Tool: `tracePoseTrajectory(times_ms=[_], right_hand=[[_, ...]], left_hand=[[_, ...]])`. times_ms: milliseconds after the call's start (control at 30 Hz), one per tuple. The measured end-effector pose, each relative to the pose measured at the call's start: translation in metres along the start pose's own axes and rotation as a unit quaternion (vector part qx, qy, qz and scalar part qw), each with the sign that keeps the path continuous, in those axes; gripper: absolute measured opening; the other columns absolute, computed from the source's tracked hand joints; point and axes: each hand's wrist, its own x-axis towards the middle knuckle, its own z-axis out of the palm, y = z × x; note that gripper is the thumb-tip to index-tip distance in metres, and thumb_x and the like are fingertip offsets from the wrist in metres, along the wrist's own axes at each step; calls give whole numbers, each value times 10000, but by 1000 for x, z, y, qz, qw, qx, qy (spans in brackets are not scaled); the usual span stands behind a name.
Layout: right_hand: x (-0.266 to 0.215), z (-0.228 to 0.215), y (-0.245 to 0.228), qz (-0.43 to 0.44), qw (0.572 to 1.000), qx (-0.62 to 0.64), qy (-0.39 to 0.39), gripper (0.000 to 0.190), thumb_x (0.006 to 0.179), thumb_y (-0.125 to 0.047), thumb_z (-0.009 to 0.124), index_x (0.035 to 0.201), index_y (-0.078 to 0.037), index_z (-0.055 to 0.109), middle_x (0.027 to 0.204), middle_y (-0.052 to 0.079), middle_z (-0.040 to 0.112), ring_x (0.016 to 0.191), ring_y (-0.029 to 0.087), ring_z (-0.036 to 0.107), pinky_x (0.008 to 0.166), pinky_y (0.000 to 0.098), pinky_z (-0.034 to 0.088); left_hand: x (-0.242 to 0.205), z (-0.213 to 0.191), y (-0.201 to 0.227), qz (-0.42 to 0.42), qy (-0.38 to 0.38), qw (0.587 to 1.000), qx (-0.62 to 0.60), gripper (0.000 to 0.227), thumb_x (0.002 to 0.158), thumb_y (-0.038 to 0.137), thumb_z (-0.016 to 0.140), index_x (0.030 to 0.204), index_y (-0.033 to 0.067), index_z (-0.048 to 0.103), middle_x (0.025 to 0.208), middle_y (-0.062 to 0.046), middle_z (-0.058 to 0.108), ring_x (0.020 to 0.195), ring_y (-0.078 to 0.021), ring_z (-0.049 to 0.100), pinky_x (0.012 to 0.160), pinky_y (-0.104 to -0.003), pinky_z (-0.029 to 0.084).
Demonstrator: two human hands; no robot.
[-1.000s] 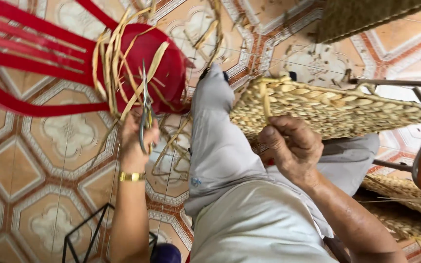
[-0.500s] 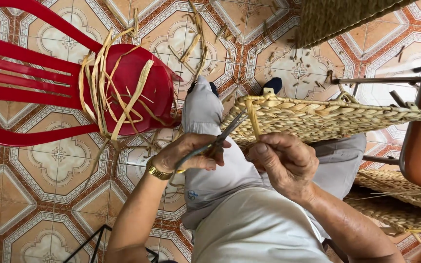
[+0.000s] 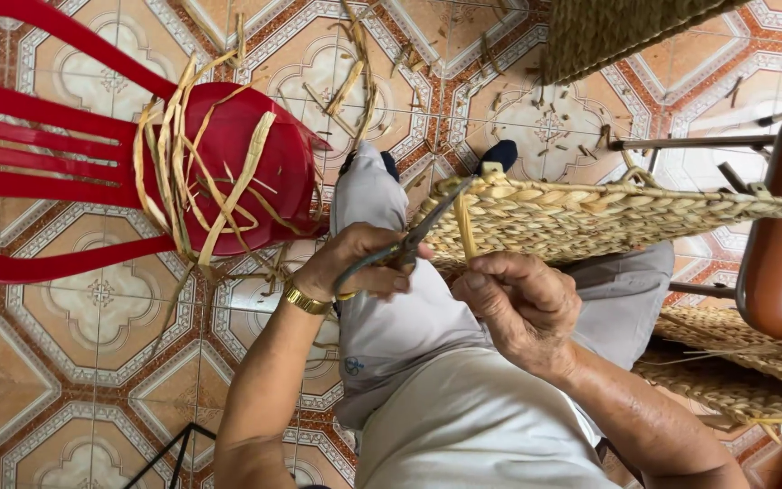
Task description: The recorder is weaving and trimming a mat or furniture panel from natural fibers.
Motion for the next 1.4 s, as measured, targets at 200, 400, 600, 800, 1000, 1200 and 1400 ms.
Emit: tracePoseTrajectory(times_ms=[200,400,600,800,1000,1200,1400], right_hand=[[-9,-16,-3,-133,964,-105,-205,153,922,-54,694,1073,-49,671,851,76,742,715,216,757,629,339,585],[-21,-73,36,-180,909,-371,-61,467,824,-153,835,1218,-56,603,1079,118,722,968,254,695,790,390,586],[46,-165,25,-269,824,-488,103,727,896,-363,906,1396,18,541,1319,185,636,1236,293,590,1036,461,518],[97,-170,24,36,812,-563,-146,746,585,-571,920,1143,-110,739,798,135,740,716,280,710,713,415,568],[88,-165,27,-7,865,-491,-104,444,699,-508,905,737,-102,731,594,53,664,504,224,610,513,409,471],[84,-167,17,38,837,-535,-105,536,728,-541,901,632,-66,673,517,68,611,479,232,560,503,411,452],[76,-181,26,-151,887,-420,-116,440,790,-468,820,935,-58,753,733,51,708,563,171,641,494,375,506]], left_hand=[[-20,0,9,85,32,995,39,394,882,94,749,1263,18,684,799,-6,701,611,-72,672,522,-224,561],[-21,5,9,204,300,886,290,467,916,114,798,1350,55,634,853,-15,715,659,-79,658,568,-207,556],[28,34,51,283,304,819,396,673,901,48,822,1483,21,486,1054,-78,618,963,-166,658,786,-289,587],[75,51,106,327,158,721,590,671,832,34,867,1407,26,521,1146,-121,701,1042,-260,695,900,-433,584],[92,45,89,207,179,854,443,593,850,37,863,1359,20,560,1068,-84,730,768,-176,643,637,-272,551],[92,68,123,142,130,803,565,546,814,108,864,1260,18,562,907,-40,680,789,-127,684,621,-230,568],[117,96,112,153,106,736,652,417,889,104,829,1221,48,583,789,-40,678,687,-192,675,574,-342,528]])
